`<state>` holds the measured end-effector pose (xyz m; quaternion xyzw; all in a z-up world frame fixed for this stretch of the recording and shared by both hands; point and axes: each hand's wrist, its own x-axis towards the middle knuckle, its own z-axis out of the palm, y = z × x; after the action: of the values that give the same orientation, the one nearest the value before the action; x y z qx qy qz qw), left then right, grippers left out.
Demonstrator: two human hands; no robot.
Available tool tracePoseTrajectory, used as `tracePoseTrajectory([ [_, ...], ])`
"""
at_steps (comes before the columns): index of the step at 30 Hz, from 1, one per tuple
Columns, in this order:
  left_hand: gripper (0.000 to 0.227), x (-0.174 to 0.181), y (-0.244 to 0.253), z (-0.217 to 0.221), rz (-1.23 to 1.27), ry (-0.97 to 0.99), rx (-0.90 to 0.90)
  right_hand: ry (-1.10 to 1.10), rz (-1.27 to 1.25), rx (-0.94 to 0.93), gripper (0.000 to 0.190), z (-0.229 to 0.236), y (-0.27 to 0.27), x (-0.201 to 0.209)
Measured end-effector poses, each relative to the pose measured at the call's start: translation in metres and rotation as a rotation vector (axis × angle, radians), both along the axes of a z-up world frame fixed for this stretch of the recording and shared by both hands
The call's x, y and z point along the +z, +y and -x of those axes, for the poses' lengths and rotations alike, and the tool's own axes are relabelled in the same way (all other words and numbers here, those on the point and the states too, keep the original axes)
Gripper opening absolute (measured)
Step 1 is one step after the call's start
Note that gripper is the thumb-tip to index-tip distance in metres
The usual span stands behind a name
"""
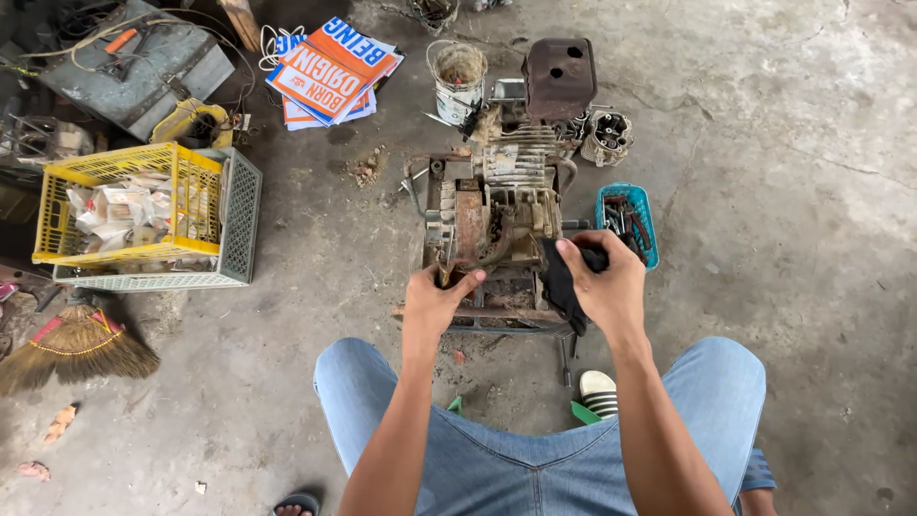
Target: The person sits on a low stool and cleans a small engine mounted on a stand using a black cloth. They wipe various parts of the engine, including the cylinder head and crankcase, while occasionally adjusting their grip on the cloth.
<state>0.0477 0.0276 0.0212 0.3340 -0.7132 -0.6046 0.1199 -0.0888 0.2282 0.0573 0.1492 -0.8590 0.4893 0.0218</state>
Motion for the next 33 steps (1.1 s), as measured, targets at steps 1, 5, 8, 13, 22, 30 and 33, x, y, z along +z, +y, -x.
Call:
tracePoseTrajectory([
  [1, 0.041, 0.010, 0.001, 0.003, 0.001, -0.001, -0.001, -0.001, 0.001, -0.001, 0.024, -0.002, -0.002, -0.003],
  [5, 0.028, 0.018, -0.017, 0.020, -0.052, -0.077, 0.159, -0.038, -0.014, 0.071, 0.024, -0.013, 0.001, -0.021],
  [8, 0.025, 0.006, -0.052, 0.050, 0.033, -0.091, 0.172, -0.036, 0.045, 0.112, 0.025, -0.021, 0.009, -0.031],
  [13, 0.027, -0.032, -0.119, 0.127, 0.315, -0.243, 0.132, -0.077, 0.128, 0.121, 0.018, -0.037, 0.015, -0.047],
  [22, 0.031, -0.012, -0.130, 0.140, 0.404, -0.352, -0.047, -0.582, 0.490, -0.073, 0.050, -0.051, 0.020, -0.025],
  [30, 0.049, 0.133, 0.021, 0.007, -0.242, 0.132, -0.027, -0.143, 0.237, 0.561, 0.036, -0.063, 0.021, -0.005],
  [33, 0.062, 0.104, 0.056, 0.005, -0.417, 0.252, -0.055, -0.086, 0.407, 0.566, 0.082, -0.084, -0.007, -0.017],
])
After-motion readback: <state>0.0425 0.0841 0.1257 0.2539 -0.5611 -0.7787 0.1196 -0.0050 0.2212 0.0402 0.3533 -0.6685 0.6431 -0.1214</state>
